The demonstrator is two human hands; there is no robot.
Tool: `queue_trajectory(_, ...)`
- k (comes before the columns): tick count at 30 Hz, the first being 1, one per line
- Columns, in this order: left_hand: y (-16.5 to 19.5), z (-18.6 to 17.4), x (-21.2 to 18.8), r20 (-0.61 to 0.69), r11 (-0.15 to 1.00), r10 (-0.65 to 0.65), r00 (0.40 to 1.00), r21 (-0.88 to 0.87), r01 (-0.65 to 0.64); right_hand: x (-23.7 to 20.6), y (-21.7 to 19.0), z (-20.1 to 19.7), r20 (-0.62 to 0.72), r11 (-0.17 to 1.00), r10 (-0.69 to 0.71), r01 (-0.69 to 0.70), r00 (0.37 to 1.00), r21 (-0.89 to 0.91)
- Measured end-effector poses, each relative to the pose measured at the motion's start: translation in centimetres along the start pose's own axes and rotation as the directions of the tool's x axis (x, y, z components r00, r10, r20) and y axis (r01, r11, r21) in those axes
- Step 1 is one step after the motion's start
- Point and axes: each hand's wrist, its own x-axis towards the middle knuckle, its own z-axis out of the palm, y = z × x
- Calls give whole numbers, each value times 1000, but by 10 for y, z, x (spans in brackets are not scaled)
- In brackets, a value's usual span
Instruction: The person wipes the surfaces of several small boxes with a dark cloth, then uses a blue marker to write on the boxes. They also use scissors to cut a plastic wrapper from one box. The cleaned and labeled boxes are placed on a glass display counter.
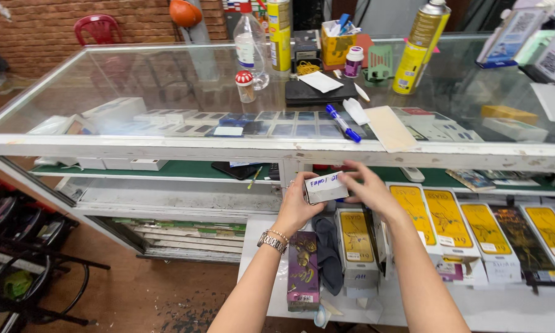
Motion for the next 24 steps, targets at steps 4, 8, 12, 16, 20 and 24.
queue_trajectory(4,-5,15,-16,84,999,24,996,-23,-23,-35,33,4,125,987,-126,112,984,115)
queue_trajectory(8,-30,30,-40,102,892,8,995,-451,39,-55,68,9,-6,968,-204,203,979,149)
queue_trajectory(12,-63,53,-51,318,317,-613,723,-740,594,-80,97,24,-65,945,-318,322,946,55)
queue_trajectory(16,-88,63,-62,512,321,-530,676,-617,719,-110,116,50,-165,953,-299,304,940,4)
queue_trajectory(20,-93,75,-75,411,480,-567,714,-539,692,-125,122,45,-92,955,-283,272,955,-117)
queue_trajectory(24,-88,96,-81,311,578,-484,818,-589,565,-120,124,16,-254,971,-234,237,938,-18)
